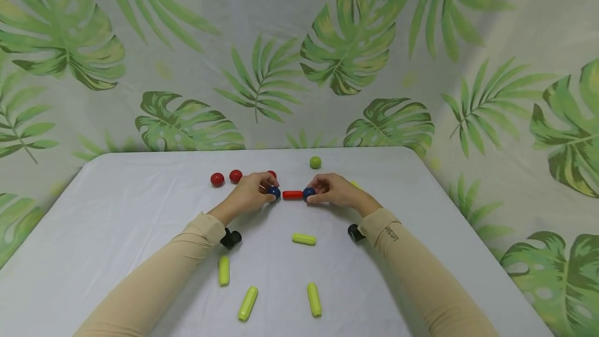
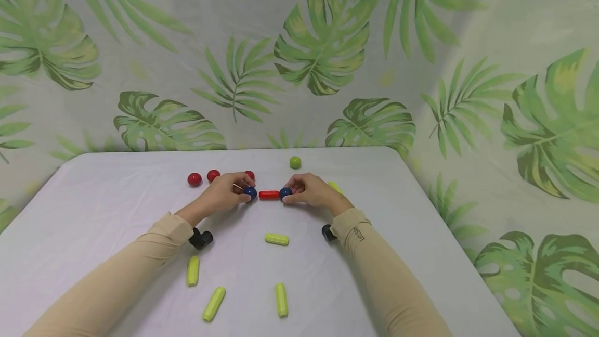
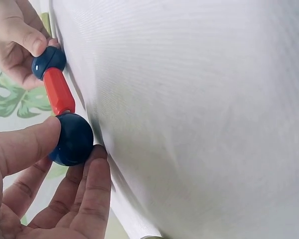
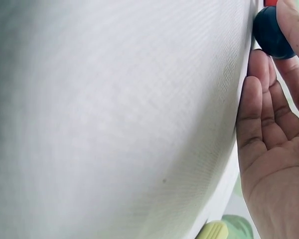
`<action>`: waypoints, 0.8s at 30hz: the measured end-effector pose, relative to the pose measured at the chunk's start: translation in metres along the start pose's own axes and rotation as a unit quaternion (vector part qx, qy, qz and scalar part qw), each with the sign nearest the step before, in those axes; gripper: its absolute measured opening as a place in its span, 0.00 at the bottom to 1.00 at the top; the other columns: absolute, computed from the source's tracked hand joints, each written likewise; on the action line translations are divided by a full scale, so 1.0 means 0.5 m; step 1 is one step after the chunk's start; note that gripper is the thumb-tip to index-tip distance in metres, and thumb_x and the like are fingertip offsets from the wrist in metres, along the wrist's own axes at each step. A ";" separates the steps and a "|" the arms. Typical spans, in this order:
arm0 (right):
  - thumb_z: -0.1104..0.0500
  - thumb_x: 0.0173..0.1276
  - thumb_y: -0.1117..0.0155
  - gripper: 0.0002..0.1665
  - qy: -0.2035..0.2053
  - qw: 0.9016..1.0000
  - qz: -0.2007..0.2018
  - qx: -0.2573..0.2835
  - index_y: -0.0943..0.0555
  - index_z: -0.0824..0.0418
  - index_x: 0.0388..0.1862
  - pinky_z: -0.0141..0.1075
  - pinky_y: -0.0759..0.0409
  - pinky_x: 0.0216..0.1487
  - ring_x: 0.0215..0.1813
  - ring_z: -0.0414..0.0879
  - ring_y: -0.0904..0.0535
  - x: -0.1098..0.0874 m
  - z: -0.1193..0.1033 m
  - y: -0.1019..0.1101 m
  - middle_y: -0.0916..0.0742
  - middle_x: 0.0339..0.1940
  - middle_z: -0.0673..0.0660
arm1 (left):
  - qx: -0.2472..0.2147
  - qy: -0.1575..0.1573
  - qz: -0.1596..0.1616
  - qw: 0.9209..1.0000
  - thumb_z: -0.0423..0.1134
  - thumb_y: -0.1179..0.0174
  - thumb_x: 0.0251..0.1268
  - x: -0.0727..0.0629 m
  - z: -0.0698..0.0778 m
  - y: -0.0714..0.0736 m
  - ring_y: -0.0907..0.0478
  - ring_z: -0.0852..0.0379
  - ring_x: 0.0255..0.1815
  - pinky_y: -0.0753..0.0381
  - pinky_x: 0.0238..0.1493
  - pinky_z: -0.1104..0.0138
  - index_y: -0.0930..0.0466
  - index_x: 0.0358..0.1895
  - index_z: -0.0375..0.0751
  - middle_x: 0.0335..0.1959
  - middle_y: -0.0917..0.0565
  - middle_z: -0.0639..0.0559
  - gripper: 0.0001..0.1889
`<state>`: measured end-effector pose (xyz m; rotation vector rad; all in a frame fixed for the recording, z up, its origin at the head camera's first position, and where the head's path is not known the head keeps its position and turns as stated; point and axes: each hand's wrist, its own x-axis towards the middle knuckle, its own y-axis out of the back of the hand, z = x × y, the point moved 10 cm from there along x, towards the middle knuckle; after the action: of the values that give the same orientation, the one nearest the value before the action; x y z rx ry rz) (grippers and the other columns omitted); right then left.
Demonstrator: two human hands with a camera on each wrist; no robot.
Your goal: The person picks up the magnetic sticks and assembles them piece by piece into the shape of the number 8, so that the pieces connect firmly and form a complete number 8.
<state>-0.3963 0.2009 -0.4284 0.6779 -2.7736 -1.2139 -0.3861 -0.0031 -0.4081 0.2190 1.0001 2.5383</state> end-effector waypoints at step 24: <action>0.53 0.73 0.23 0.19 0.010 1.000 -0.005 -0.011 0.15 0.60 0.56 0.35 0.24 0.48 0.45 0.45 0.23 0.002 -0.003 -0.002 0.15 0.44 0.54 | 0.027 0.001 -0.008 1.000 0.33 0.30 0.72 0.006 0.006 -0.010 0.16 0.46 0.55 0.17 0.66 0.51 0.16 0.56 0.41 0.54 0.11 0.41 0.13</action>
<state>-0.3965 0.1985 -0.4282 0.6993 -2.7399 -1.2326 -0.3866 0.0033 -0.4093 0.2215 1.0677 2.4996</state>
